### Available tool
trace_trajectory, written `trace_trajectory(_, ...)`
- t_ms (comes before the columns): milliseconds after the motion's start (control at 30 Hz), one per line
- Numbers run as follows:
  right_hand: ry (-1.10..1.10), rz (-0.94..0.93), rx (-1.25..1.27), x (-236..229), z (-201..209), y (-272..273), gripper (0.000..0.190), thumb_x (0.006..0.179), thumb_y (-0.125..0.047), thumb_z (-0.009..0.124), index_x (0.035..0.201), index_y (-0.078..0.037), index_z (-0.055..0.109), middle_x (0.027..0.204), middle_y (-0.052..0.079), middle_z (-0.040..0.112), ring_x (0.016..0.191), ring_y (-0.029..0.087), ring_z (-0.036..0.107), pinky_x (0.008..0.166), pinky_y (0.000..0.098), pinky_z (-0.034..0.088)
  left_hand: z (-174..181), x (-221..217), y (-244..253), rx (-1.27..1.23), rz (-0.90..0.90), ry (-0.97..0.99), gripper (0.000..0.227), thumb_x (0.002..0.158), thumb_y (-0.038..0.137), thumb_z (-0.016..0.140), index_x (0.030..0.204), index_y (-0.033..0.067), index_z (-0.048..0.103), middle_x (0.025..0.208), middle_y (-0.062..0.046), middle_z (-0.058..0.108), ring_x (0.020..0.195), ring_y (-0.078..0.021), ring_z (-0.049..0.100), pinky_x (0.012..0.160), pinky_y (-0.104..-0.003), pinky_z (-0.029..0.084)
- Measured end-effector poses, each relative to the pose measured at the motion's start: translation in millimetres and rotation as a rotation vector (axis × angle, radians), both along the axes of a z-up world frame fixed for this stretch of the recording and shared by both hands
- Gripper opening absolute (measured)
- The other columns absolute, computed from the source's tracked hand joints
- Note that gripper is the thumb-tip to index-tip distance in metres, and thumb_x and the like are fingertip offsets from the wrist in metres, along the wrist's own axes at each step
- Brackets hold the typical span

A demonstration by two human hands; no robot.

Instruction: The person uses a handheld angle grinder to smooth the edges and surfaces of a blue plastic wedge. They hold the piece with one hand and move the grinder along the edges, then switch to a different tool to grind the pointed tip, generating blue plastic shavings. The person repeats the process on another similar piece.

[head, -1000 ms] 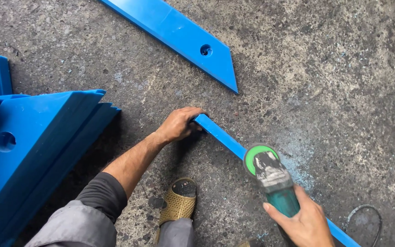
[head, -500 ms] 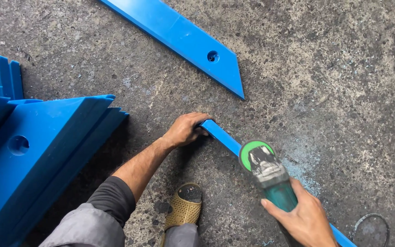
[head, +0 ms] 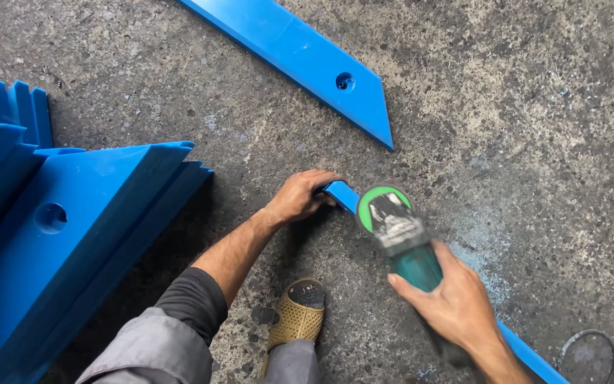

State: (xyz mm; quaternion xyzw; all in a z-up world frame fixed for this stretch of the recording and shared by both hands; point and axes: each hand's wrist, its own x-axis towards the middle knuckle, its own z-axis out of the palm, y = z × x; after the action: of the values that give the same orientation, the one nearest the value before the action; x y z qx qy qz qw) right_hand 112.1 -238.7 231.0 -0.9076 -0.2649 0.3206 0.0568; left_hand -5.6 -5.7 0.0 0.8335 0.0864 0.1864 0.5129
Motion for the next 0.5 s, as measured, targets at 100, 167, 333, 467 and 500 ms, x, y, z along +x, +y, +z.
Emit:
trace_trajectory(100,-0.068,-0.030,0.068,2.7,-5.3,-22.2,0.086,0.063,-0.047,0.093,0.133,-0.007,0.060,0.101,0.019,0.077,0.095,0.033,0.077,0.083,0.0459,0.058,-0.5,0.7,6.6,0.009,-0.001,-0.001,0.053,0.078,0.009,0.083,0.127,0.0122,0.066,0.122,-0.011,0.073,0.114,-0.0324,0.069,0.098,-0.043,0.056)
trace_trajectory(167,-0.027,-0.096,0.095,-2.6,-5.0,-19.5,0.084,0.065,-0.047,0.090,0.132,-0.007,0.060,0.098,0.018,0.079,0.091,0.031,0.080,0.081,0.0442,0.060,-5.7,-2.9,0.2,0.008,-0.006,-0.004,0.054,0.078,0.008,0.082,0.129,0.0117,0.066,0.122,-0.011,0.073,0.116,-0.0325,0.069,0.099,-0.044,0.056)
trace_trajectory(333,0.035,-0.012,0.098,-15.6,-5.3,29.3,0.083,0.067,-0.048,0.087,0.134,-0.008,0.058,0.097,0.019,0.078,0.089,0.031,0.080,0.080,0.0429,0.061,-16.5,0.2,-2.3,0.000,0.007,-0.020,0.052,0.079,0.007,0.082,0.128,0.0108,0.066,0.125,-0.012,0.072,0.116,-0.0326,0.069,0.100,-0.043,0.056)
trace_trajectory(467,0.021,0.018,0.001,-14.0,16.0,3.1,0.086,0.067,-0.049,0.090,0.137,-0.011,0.057,0.100,0.017,0.079,0.093,0.029,0.078,0.085,0.0426,0.060,-11.3,2.0,-4.7,-0.110,0.081,-0.015,0.053,0.077,0.011,0.086,0.126,0.0103,0.068,0.124,-0.012,0.073,0.115,-0.0308,0.070,0.100,-0.040,0.057)
trace_trajectory(500,0.013,0.019,0.003,-4.3,19.1,-26.7,0.086,0.067,-0.049,0.090,0.137,-0.011,0.057,0.100,0.017,0.079,0.093,0.029,0.078,0.085,0.0426,0.060,-9.0,2.5,-2.8,-0.107,0.081,-0.022,0.053,0.077,0.011,0.086,0.126,0.0103,0.068,0.124,-0.012,0.073,0.115,-0.0308,0.070,0.100,-0.040,0.057)
